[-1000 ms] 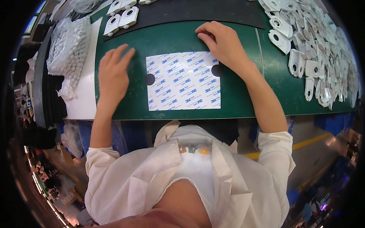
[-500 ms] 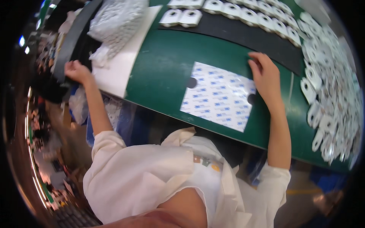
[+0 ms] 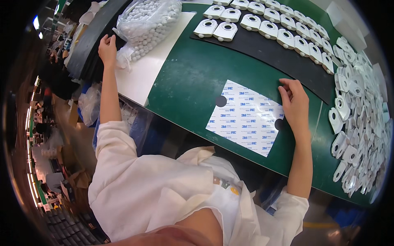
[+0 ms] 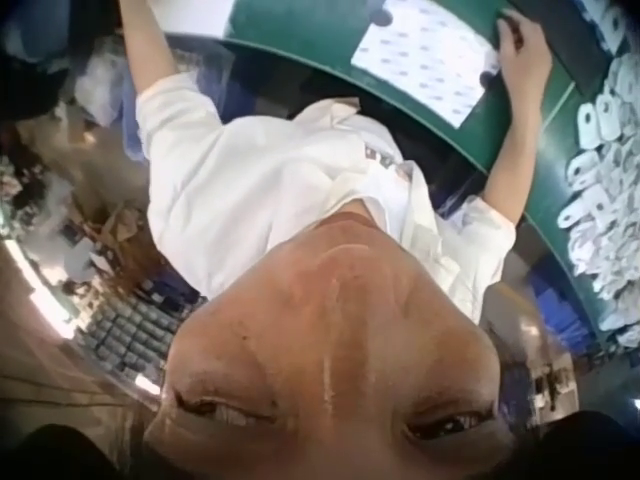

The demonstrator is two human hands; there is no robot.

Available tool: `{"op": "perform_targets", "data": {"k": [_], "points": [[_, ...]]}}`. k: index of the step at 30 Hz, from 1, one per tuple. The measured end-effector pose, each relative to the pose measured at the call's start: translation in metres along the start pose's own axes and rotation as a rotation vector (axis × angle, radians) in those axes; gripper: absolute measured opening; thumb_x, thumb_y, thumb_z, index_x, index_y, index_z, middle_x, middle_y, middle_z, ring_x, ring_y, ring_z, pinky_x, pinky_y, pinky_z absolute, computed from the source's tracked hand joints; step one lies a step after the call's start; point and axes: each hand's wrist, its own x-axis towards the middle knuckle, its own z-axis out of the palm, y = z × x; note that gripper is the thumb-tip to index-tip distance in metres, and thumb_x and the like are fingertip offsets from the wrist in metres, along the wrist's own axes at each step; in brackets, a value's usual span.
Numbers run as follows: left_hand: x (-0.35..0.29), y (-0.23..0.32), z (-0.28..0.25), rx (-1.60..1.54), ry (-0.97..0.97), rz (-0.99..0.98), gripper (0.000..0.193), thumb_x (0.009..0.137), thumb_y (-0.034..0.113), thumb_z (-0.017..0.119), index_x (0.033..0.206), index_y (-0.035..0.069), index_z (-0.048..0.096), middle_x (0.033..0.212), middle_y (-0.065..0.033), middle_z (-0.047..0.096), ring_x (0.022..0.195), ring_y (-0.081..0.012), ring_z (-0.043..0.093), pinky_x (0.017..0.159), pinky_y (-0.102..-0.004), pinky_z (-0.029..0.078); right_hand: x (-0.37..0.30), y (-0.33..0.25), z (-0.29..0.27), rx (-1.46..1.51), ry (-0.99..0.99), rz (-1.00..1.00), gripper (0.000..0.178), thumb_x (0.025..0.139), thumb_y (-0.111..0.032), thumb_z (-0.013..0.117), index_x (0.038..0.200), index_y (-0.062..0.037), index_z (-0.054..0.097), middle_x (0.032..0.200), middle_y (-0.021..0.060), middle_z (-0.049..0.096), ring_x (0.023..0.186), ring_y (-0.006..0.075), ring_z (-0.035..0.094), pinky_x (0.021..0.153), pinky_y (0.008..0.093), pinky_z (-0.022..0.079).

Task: Assembling small white plastic components by applying adhesive stickers and organizing them on an assembly line workstation.

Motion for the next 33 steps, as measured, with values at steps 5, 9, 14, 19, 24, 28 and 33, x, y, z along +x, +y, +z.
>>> {"op": "perform_targets", "data": {"k": [5,9,14,19,24,28,33], "points": [[0.026,0.013,0.035,0.407,-0.022,0.011,0.032,0.081,0.028,0.06,0.108,0.01,0.061,0.103,-0.0103,0.064,0.1,-0.032,0.058,0.086,-0.043,0.044,0.0,0.002,-0.002,0.007,-0.009,0.011,0.017,0.082,-0.002,0.06,0.099,-0.0015,0.06,0.077,0.0036,0.051,0.063,0.0106,0.046,0.059,0.0219,0.04],[0.037,-0.016,0.045,0.515,0.065,0.081,0.024,0.081,0.025,0.056,0.101,0.015,0.065,0.101,-0.0097,0.064,0.099,-0.0329,0.058,0.083,-0.0454,0.045,0.002,0.006,0.001,0.037,-0.015,-0.029,0.017,0.081,-0.002,0.061,0.098,-0.0016,0.061,0.078,0.0046,0.054,0.064,0.011,0.049,0.059,0.0223,0.04],[0.026,0.017,0.008,0.153,0.603,0.2,0.017,0.072,0.021,0.071,0.074,0.004,0.07,0.072,-0.0128,0.067,0.062,-0.0273,0.064,0.058,-0.0356,0.049,0.002,0.007,-0.005,0.059,0.023,-0.008,0.015,0.082,-0.004,0.061,0.097,-0.0016,0.062,0.08,0.0044,0.057,0.066,0.0106,0.051,0.06,0.0224,0.041],[-0.026,0.14,-0.033,-0.521,0.586,0.292,0.014,0.078,0.005,0.069,0.084,-0.006,0.065,0.082,-0.0128,0.068,0.071,-0.0172,0.064,0.067,-0.0264,0.052,0.001,-0.001,-0.006,0.32,0.043,0.08,0.018,0.088,-0.012,0.057,0.103,-0.0032,0.062,0.087,0.0025,0.061,0.072,0.0089,0.054,0.067,0.0208,0.043],[-0.146,0.243,-0.003,-1.068,-0.438,0.272,0.02,0.08,-0.002,0.064,0.1,-0.004,0.064,0.094,-0.008,0.066,0.081,-0.0119,0.061,0.074,-0.0234,0.05,-0.007,-0.017,-0.006,0.809,-0.2,0.191,0.039,0.095,-0.029,0.047,0.12,-0.0005,0.052,0.095,0.006,0.061,0.083,0.0094,0.056,0.075,0.0219,0.046],[-0.205,0.285,0.02,-1.172,-1.135,0.2,0.022,0.084,0.008,0.063,0.105,0.001,0.064,0.094,-0.0079,0.066,0.084,-0.0117,0.061,0.074,-0.0242,0.051,-0.011,-0.041,-0.01,1.292,-0.478,0.467,0.059,0.095,-0.048,0.037,0.125,0.0016,0.044,0.089,0.0079,0.06,0.07,0.0091,0.055,0.065,0.0202,0.047],[-0.227,0.291,0.047,-1.473,-1.293,0.096,0.027,0.091,0.016,0.055,0.115,0.003,0.059,0.103,-0.0129,0.065,0.092,-0.0161,0.062,0.079,-0.0261,0.051,-0.008,-0.024,-0.016,1.306,-0.506,0.464,0.057,0.094,-0.047,0.04,0.115,0.0057,0.048,0.076,0.0055,0.058,0.048,0.0029,0.04,0.048,0.0155,0.034]]}}
